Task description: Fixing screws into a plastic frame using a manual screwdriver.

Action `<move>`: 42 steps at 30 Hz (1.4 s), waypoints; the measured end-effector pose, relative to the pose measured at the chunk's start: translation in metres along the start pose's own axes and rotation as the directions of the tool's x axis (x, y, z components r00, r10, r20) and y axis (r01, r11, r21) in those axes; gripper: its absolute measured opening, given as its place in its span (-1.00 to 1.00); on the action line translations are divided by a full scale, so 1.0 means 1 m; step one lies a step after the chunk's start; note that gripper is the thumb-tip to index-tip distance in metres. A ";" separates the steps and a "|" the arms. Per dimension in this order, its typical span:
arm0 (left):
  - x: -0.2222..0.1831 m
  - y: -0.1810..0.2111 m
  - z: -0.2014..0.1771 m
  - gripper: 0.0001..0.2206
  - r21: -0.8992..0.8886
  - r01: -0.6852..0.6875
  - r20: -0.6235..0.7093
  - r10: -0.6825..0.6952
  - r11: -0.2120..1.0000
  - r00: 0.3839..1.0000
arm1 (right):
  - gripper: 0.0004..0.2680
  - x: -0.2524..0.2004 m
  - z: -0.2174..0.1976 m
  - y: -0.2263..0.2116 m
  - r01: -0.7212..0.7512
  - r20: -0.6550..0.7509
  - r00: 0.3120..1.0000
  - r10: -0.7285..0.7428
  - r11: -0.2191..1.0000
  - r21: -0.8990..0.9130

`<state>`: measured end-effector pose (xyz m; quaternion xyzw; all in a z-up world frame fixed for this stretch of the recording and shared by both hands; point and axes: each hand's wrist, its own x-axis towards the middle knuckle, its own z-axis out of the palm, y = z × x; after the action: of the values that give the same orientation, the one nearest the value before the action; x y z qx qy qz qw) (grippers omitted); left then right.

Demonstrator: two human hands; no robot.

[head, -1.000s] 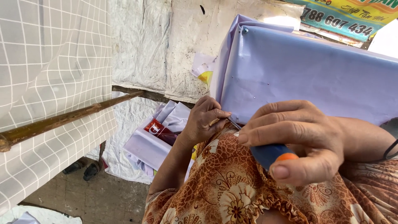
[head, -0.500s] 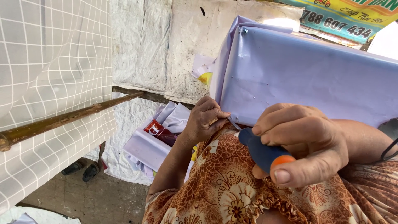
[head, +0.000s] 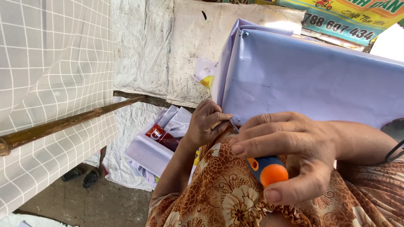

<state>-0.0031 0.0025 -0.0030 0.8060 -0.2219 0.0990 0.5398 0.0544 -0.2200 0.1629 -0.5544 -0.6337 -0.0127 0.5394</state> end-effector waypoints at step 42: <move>0.011 0.010 0.002 -0.85 0.012 -0.048 0.050 0.047 0.999 0.998 | -0.69 0.007 -0.014 -0.006 -0.063 -0.231 0.972 0.045 0.996 -0.068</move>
<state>0.0016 -0.0054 0.0090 0.8062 -0.2537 0.0930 0.5264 0.0606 -0.2262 0.1766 -0.5862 -0.5508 -0.0858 0.5879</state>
